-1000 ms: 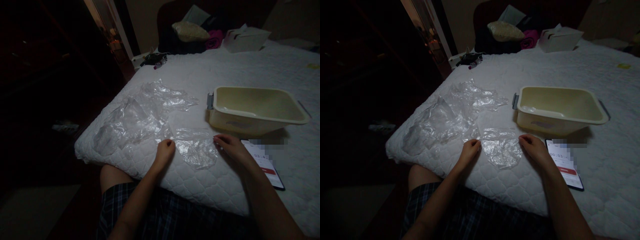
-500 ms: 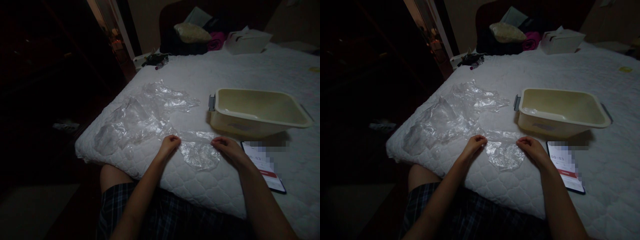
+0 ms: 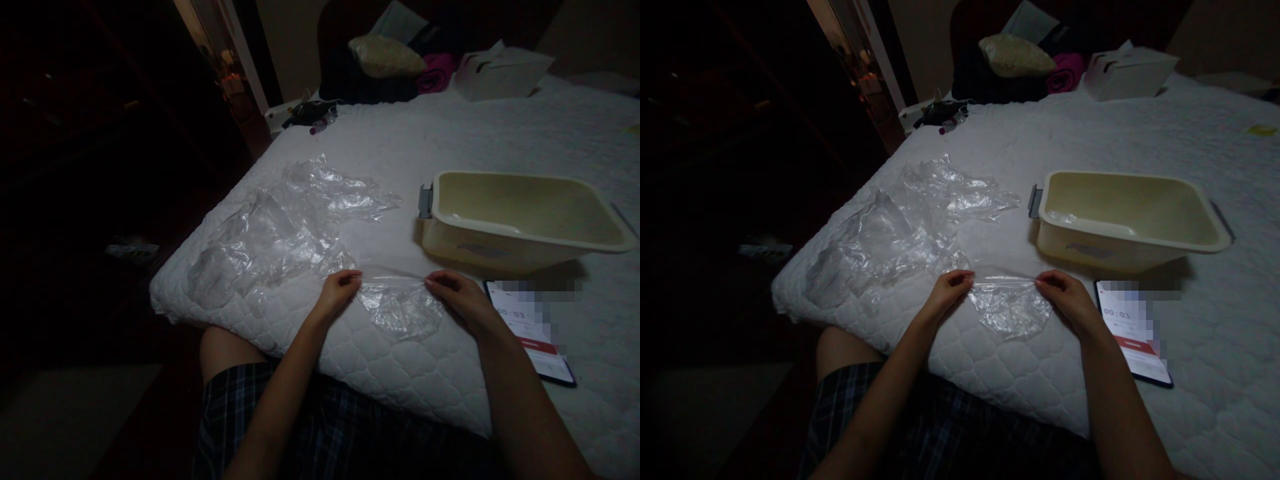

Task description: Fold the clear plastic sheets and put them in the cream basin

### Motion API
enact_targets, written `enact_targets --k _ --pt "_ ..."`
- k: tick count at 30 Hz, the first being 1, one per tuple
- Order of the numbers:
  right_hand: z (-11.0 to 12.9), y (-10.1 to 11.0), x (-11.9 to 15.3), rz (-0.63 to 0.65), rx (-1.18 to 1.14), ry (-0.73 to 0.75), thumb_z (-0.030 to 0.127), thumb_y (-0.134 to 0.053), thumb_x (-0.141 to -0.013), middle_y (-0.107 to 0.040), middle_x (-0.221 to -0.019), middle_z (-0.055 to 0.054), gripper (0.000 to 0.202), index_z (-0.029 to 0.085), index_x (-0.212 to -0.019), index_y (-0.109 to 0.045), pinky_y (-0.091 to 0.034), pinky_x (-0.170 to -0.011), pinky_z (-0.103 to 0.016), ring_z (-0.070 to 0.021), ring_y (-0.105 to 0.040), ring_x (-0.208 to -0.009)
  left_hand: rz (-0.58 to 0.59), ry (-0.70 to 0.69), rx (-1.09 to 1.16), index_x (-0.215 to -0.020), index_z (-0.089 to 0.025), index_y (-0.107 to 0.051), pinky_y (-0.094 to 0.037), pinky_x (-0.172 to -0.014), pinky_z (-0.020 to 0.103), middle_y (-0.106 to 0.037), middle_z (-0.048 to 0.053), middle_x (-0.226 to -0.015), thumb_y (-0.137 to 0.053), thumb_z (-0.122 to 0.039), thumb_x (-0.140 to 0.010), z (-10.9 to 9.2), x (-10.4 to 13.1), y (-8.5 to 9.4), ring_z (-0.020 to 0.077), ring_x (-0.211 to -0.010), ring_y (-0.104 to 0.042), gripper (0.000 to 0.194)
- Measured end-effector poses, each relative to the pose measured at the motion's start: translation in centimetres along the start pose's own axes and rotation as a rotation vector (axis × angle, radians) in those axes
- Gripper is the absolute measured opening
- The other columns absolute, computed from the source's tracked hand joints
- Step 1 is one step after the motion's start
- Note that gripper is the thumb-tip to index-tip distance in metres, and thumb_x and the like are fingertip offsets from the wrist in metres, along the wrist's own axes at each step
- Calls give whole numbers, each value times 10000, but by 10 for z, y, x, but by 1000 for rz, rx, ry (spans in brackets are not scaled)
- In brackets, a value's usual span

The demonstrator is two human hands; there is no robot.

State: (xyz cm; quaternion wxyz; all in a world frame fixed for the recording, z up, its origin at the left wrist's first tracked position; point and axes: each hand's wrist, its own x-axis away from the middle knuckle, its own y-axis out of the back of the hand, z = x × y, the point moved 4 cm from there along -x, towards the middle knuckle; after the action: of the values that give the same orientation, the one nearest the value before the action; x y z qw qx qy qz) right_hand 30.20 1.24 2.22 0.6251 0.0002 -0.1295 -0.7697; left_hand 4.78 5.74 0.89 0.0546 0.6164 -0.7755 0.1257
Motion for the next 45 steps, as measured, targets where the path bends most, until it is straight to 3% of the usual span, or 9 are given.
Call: enact_targets --k 4,14,31,38,45 --pt "-1 0 1 -7 -5 -15 457 -733 -597 -622 -717 -22 330 196 -774 -639 -428 -584 -259 -148 -555 -650 -7 -18 4 -1000 -127 -640 -321 -433 168 -562 -19 -667 -725 -359 -597 3 0 2 29 -458 -425 473" --pt "-5 0 2 20 -42 -3 451 -743 -595 -636 -780 -29 339 210 -813 -645 -441 -607 -257 -150 -568 -683 13 -42 14 -809 -129 -658 -323 -407 171 -529 -27 -551 -716 -359 -627 1 3 3 52 -434 -444 300" --pt "-7 0 0 8 -88 15 442 -767 -548 -672 -810 -42 331 215 -769 -671 -465 -681 -278 -171 -602 -742 39 -143 -81 -865 -145 -675 -370 -451 184 -628 27 -755 -676 -305 -668 2 5 6 53 -492 -470 254" --pt "-9 0 0 -11 -81 -2 437 -759 -568 -664 -748 -28 303 211 -752 -673 -456 -632 -262 -150 -589 -671 74 -329 -175 -714 -159 -681 -438 -663 227 -635 40 -791 -631 -168 -668 -9 8 7 130 -760 -571 69" --pt "-5 0 2 -31 -77 -15 445 -775 -528 -686 -814 -47 357 218 -788 -682 -478 -674 -289 -178 -614 -740 57 -307 -126 -721 -154 -686 -408 -478 178 -608 42 -809 -569 -126 -643 -6 8 7 101 -642 -537 144"
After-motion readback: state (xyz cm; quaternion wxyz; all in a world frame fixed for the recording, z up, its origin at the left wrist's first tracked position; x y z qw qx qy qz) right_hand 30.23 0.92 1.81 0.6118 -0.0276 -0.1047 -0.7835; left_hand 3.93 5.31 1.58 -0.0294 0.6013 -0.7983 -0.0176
